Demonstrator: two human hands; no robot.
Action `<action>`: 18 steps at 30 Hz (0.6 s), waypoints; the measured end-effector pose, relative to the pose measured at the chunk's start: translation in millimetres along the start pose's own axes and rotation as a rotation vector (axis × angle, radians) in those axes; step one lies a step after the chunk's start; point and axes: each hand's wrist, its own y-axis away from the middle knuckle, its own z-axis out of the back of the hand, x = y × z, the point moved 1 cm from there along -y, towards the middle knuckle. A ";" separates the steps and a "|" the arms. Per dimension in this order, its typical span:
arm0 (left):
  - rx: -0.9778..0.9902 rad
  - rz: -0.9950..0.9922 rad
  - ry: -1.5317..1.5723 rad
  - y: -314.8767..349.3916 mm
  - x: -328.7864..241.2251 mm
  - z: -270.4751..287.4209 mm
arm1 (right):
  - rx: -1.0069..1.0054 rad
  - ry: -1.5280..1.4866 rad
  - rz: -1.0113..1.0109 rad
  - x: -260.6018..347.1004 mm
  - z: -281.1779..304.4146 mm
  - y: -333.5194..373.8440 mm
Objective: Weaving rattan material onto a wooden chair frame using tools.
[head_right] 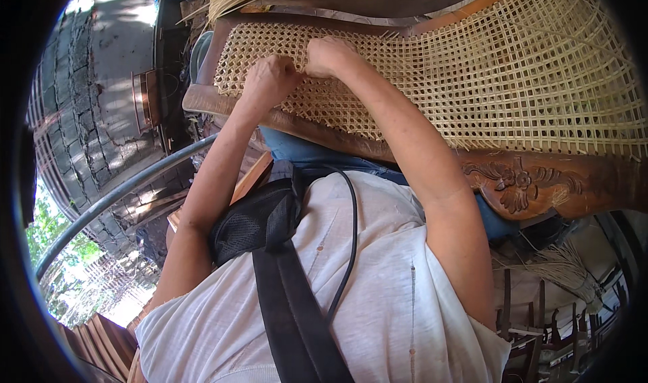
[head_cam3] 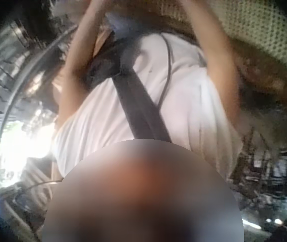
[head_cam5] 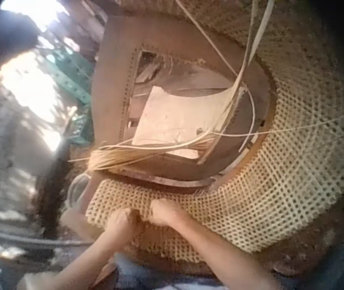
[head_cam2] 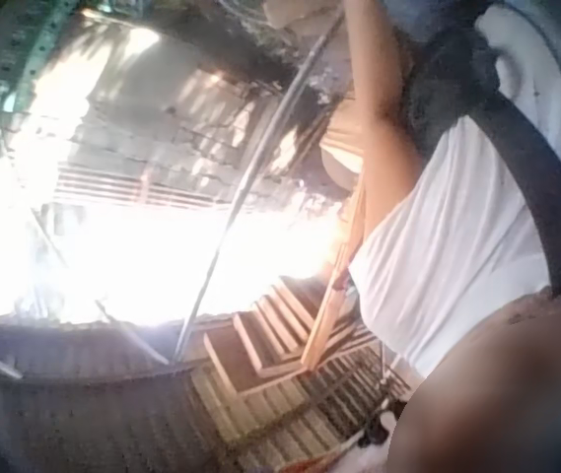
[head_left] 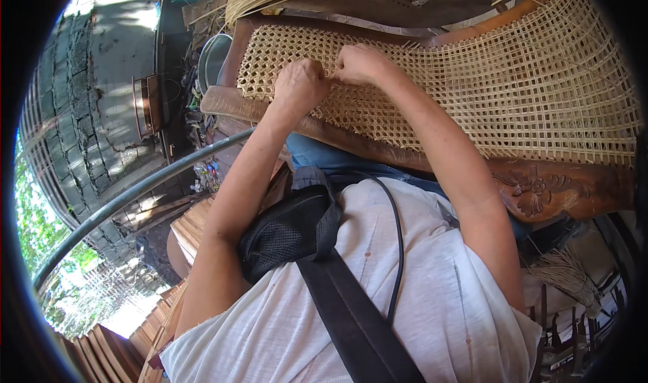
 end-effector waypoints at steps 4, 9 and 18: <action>-0.122 -0.096 -0.079 7.9 4.2 -7.8 | -0.011 0.002 0.024 -12.4 4.0 10.7; -0.115 -0.049 0.041 41.0 -3.0 16.0 | -0.271 0.031 -0.190 -64.5 33.6 28.0; 0.176 0.366 0.654 173.6 50.3 66.1 | -0.081 -0.915 0.400 -25.0 -7.7 27.0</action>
